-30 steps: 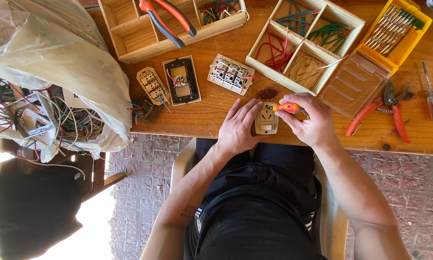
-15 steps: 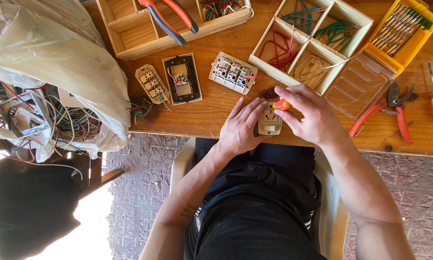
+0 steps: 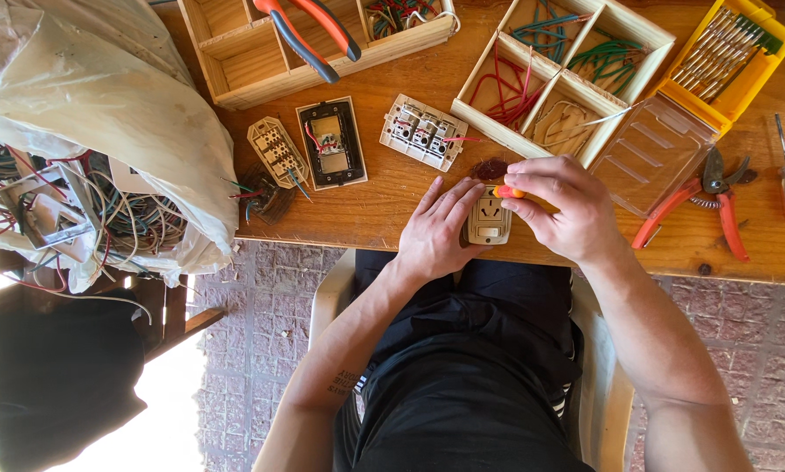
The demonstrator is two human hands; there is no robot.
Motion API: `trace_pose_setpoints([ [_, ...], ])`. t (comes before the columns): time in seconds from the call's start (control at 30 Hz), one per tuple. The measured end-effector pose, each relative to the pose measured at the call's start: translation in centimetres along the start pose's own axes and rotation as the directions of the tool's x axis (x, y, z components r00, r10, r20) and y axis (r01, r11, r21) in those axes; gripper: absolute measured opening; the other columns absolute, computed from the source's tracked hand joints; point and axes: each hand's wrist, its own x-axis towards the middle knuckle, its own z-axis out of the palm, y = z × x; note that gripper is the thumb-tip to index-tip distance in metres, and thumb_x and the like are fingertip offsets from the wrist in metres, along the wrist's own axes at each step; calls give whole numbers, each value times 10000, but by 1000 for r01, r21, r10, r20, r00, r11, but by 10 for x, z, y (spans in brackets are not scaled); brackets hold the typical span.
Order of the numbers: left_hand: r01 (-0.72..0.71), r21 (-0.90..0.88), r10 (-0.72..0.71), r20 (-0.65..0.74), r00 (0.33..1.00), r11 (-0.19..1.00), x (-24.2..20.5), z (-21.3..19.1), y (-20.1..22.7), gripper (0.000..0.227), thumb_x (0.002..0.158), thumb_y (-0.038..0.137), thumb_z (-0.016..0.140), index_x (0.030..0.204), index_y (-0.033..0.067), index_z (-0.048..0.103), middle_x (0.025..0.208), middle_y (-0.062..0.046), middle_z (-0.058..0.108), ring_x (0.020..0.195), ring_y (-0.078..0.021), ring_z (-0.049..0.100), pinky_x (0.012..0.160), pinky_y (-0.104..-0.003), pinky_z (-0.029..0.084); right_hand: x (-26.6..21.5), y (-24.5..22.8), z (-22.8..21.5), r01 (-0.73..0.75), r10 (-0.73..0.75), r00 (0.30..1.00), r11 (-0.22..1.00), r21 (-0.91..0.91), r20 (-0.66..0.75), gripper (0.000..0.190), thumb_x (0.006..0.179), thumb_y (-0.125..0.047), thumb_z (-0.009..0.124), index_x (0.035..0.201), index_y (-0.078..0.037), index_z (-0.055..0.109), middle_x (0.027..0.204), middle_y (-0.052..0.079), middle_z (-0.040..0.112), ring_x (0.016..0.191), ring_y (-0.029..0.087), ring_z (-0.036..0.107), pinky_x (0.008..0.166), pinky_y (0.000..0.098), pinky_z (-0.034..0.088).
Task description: The person uses a screwdriver to tighten screws on a white electrical outlet and then inserts a green wire into one of the terminals. The outlet is placed on a wooden workbench with various tools and wires nearby.
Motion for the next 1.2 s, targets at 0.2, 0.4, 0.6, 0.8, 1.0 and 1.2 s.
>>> trace_pose_setpoints([
  [0.2,2,8,-2,17,1000,1000,1,-2,1,1049,648,419,926,1513,70,448,1506,-109,534,1441,-227,500,1298,-468,195,3,0,-1,26,-27,999,999,32,26,175,906,-63,818,1078,-52,791,1096,158,740,962,318,719,775,412,590],
  [0.4,-2,5,1,28,1000,1000,-1,-1,-1,1049,644,405,930,1513,67,449,1509,-114,536,1441,-230,498,1300,-474,194,10,-8,-5,46,-43,993,999,-20,114,203,972,-38,712,1168,-57,759,1172,160,738,956,299,662,794,416,538],
  [0.6,-19,13,19,7,1000,1000,-1,0,-2,1077,614,423,934,1511,68,454,1497,-115,544,1426,-233,516,1293,-474,209,-14,9,5,-27,27,999,1000,6,20,203,905,-134,832,1099,-95,787,1111,116,680,930,270,677,777,409,572],
  [0.8,-10,-9,11,30,999,1000,0,-5,1,1058,633,421,927,1509,64,453,1497,-124,543,1430,-238,511,1298,-480,195,-1,-4,-4,-55,55,998,998,19,25,274,955,-50,754,1228,-38,748,1160,187,726,963,334,716,773,429,573],
  [1.0,-16,4,16,9,1000,1000,-1,-2,0,1058,643,440,924,1513,69,450,1492,-114,545,1427,-229,513,1295,-473,203,-15,9,6,-13,13,1000,1000,13,17,218,937,-122,770,1148,-78,734,1195,198,672,1009,350,668,856,471,579],
  [1.2,-15,5,15,15,1000,1000,-1,-2,0,1048,655,444,920,1514,71,449,1494,-115,544,1431,-230,510,1294,-475,200,-3,-7,6,-60,64,996,996,66,-67,206,943,-15,765,1148,-34,748,1135,161,744,964,305,731,776,415,588],
])
